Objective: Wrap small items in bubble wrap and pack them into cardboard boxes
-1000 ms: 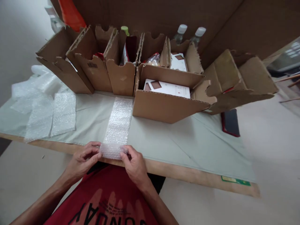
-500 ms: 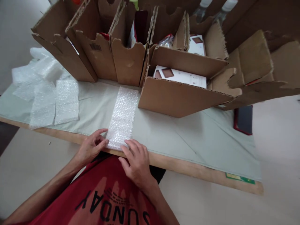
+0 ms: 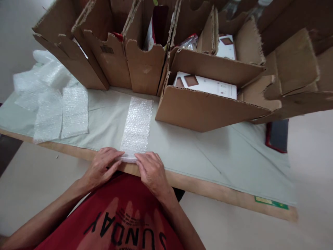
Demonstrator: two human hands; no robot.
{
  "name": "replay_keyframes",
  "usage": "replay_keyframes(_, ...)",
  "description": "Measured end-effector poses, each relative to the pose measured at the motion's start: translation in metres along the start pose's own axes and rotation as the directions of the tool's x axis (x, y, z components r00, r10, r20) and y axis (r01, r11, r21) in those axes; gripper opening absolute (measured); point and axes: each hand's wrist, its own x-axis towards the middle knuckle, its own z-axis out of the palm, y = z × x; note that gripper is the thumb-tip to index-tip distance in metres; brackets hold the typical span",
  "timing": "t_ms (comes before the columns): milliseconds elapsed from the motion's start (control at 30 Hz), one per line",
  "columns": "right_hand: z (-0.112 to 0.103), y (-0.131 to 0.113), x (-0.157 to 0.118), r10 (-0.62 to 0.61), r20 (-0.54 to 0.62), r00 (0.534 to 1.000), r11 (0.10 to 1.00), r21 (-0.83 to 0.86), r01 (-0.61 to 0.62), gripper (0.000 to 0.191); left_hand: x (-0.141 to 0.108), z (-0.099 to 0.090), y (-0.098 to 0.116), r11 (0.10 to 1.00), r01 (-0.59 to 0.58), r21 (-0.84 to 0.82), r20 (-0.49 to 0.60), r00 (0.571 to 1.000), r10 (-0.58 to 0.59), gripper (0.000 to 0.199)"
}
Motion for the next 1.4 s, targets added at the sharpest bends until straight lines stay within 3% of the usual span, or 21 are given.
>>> replay_keyframes(167, -0.003, -0.002, -0.004, 0.01, -0.213, 0.977, 0.983, -0.178, -0.049, 0.025, 0.012, 0.014, -0.012, 0.985, 0.171, 0.0, -0.03, 0.985, -0.171, 0.026)
replay_keyframes(233, -0.005, -0.003, -0.006, -0.039, -0.179, 0.983, 0.969, -0.248, -0.006, 0.026, 0.015, 0.016, -0.012, 0.978, 0.209, 0.016, -0.021, 0.978, -0.208, 0.026)
replay_keyframes(333, -0.005, -0.001, -0.004, -0.094, -0.008, 0.996, 0.962, -0.256, 0.089, 0.024, 0.018, 0.016, -0.01, 0.972, 0.236, 0.016, -0.026, 0.971, -0.236, 0.026)
replay_keyframes(467, -0.005, 0.005, 0.007, -0.074, 0.015, 0.997, 0.981, -0.177, 0.075, 0.022, 0.013, 0.006, -0.004, 0.989, 0.145, -0.02, -0.091, 0.985, -0.146, 0.031)
replay_keyframes(600, -0.011, 0.009, 0.016, 0.023, 0.082, 0.996, 0.999, -0.049, -0.019, 0.022, 0.01, 0.001, -0.001, 1.0, -0.002, -0.009, -0.052, 0.999, 0.001, 0.031)
replay_keyframes(667, -0.012, 0.01, 0.018, 0.067, 0.07, 0.995, 0.997, -0.053, -0.063, 0.023, 0.016, 0.005, -0.003, 1.0, 0.001, -0.01, -0.063, 0.998, -0.002, 0.03)
replay_keyframes(733, -0.011, 0.011, 0.018, 0.076, -0.014, 0.997, 0.99, -0.117, -0.077, 0.023, 0.026, 0.012, -0.009, 1.0, 0.024, 0.015, -0.089, 0.996, -0.023, 0.027)
replay_keyframes(833, -0.009, 0.012, 0.017, 0.011, -0.085, 0.996, 0.969, -0.246, -0.032, 0.024, 0.043, 0.021, -0.02, 0.994, 0.069, 0.087, -0.107, 0.992, -0.059, 0.024)
replay_keyframes(1000, -0.009, 0.017, 0.023, -0.05, 0.055, 0.997, 0.958, -0.281, 0.063, 0.026, 0.045, 0.017, -0.023, 0.994, 0.078, 0.073, -0.141, 0.988, -0.067, 0.026)
replay_keyframes(1133, -0.02, 0.017, 0.026, -0.017, 0.145, 0.989, 0.993, -0.112, 0.034, 0.025, 0.024, 0.007, -0.008, 0.998, -0.056, -0.016, -0.068, 0.996, 0.055, 0.033)
replay_keyframes(1200, -0.024, 0.016, 0.024, -0.018, 0.193, 0.981, 0.999, -0.044, 0.027, 0.025, 0.018, 0.005, -0.004, 0.997, -0.061, -0.054, -0.054, 0.997, 0.058, 0.032)
replay_keyframes(1267, -0.025, 0.015, 0.022, -0.022, 0.158, 0.987, 0.998, -0.055, 0.031, 0.025, 0.019, 0.007, -0.005, 0.997, -0.021, -0.076, -0.076, 0.997, 0.015, 0.029)
replay_keyframes(1400, -0.019, 0.018, 0.018, -0.054, -0.014, 0.998, 0.972, -0.231, 0.049, 0.034, 0.036, 0.017, -0.021, 0.998, 0.064, -0.01, -0.112, 0.992, -0.065, 0.024)
